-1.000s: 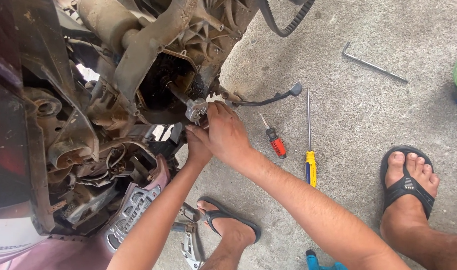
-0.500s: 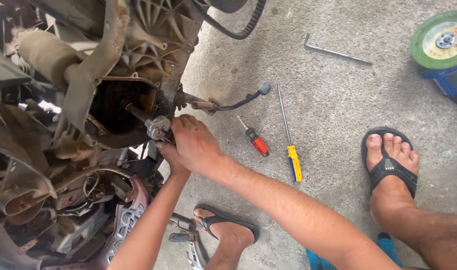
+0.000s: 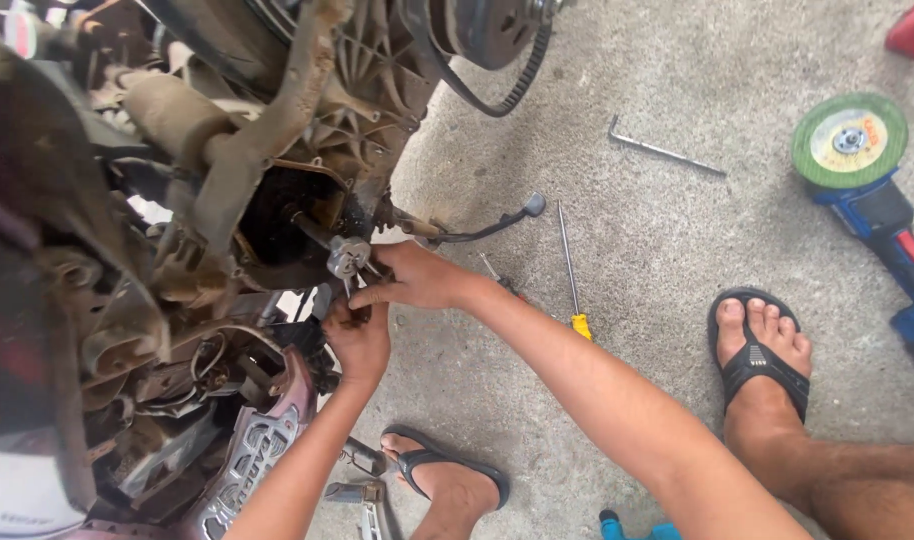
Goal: The person is repairing a motorcycle by grinding down metal components in the engine area using an angle grinder and adjusting parts with hand tools.
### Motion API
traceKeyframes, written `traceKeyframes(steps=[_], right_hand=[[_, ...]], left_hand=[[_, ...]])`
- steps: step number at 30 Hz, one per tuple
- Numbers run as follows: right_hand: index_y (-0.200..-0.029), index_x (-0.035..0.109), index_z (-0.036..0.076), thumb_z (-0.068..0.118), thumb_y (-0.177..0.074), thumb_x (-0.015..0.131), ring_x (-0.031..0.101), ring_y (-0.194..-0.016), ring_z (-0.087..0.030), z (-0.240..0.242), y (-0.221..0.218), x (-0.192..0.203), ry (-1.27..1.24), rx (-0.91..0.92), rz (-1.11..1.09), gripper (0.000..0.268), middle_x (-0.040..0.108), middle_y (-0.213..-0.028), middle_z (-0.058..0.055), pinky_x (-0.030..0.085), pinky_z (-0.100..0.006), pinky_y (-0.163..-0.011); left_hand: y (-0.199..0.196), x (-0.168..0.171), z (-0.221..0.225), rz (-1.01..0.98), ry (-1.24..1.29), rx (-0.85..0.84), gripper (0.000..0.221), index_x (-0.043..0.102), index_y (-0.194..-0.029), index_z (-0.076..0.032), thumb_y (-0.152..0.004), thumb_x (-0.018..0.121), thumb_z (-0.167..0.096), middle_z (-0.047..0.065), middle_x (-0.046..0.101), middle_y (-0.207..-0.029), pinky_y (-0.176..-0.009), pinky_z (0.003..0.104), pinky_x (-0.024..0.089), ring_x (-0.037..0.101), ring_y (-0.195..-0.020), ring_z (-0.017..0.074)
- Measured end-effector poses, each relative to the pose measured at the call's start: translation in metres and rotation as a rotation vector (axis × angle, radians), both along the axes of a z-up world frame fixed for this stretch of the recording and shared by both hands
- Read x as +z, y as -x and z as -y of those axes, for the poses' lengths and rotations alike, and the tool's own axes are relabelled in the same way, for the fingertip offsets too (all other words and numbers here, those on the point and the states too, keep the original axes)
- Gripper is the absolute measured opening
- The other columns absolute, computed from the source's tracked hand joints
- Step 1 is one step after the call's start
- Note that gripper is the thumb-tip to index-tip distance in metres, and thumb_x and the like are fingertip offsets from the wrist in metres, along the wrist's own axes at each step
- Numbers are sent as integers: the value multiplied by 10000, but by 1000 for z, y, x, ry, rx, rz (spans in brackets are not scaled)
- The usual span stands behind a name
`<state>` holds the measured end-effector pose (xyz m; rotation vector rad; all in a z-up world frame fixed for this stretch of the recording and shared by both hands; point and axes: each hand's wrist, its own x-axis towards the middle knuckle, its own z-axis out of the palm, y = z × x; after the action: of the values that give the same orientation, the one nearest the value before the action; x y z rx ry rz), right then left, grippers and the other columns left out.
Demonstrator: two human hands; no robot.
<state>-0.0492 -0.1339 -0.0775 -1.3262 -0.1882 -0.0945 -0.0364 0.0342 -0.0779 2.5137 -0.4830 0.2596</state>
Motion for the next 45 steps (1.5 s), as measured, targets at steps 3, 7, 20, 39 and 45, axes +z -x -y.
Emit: traceKeyframes(steps=[3,7,20,39,45], right_hand=[[-574,442,-3,457,-726,651,549,-500,-293,-5,-12,-1,90,48,108,527,443,-442,-126,427,-369,-518],[-599,464,62,457,-739,656,547,-475,-250,2,-10,8,180,-16,173,461,441,-449,-58,452,-340,-499],[-788,609,11,156,-653,766,559,-581,-181,8,63,-2,-186,87,-264,253,566,-624,-121,456,-301,-553],[-671,534,18,65,-799,625,488,-538,-136,-23,117,126,-217,-324,76,164,546,-582,-88,440,-267,-515],[-887,587,11,104,-717,605,533,-695,-116,-3,103,115,-24,26,-184,195,593,-799,-42,462,-245,-638]], left_hand=[[11,-5,8,50,12,210,337,496,-614,-106,-930,530,-219,-98,445,-611,-755,177,371,428,-718,29],[-14,6,-10,-153,121,-109,427,325,-466,-90,-741,641,-7,53,473,-458,-584,226,351,529,-500,240],[52,37,11,-995,343,-117,325,471,-486,-86,-611,770,-64,-9,423,-407,-397,203,264,376,-400,77],[97,108,26,-652,609,-565,315,384,-450,-97,-650,623,-46,13,260,-406,-381,237,191,256,-405,79],[107,81,8,-1182,941,-166,130,506,-660,-66,-782,549,-79,-4,415,-491,-343,213,222,325,-384,70]])
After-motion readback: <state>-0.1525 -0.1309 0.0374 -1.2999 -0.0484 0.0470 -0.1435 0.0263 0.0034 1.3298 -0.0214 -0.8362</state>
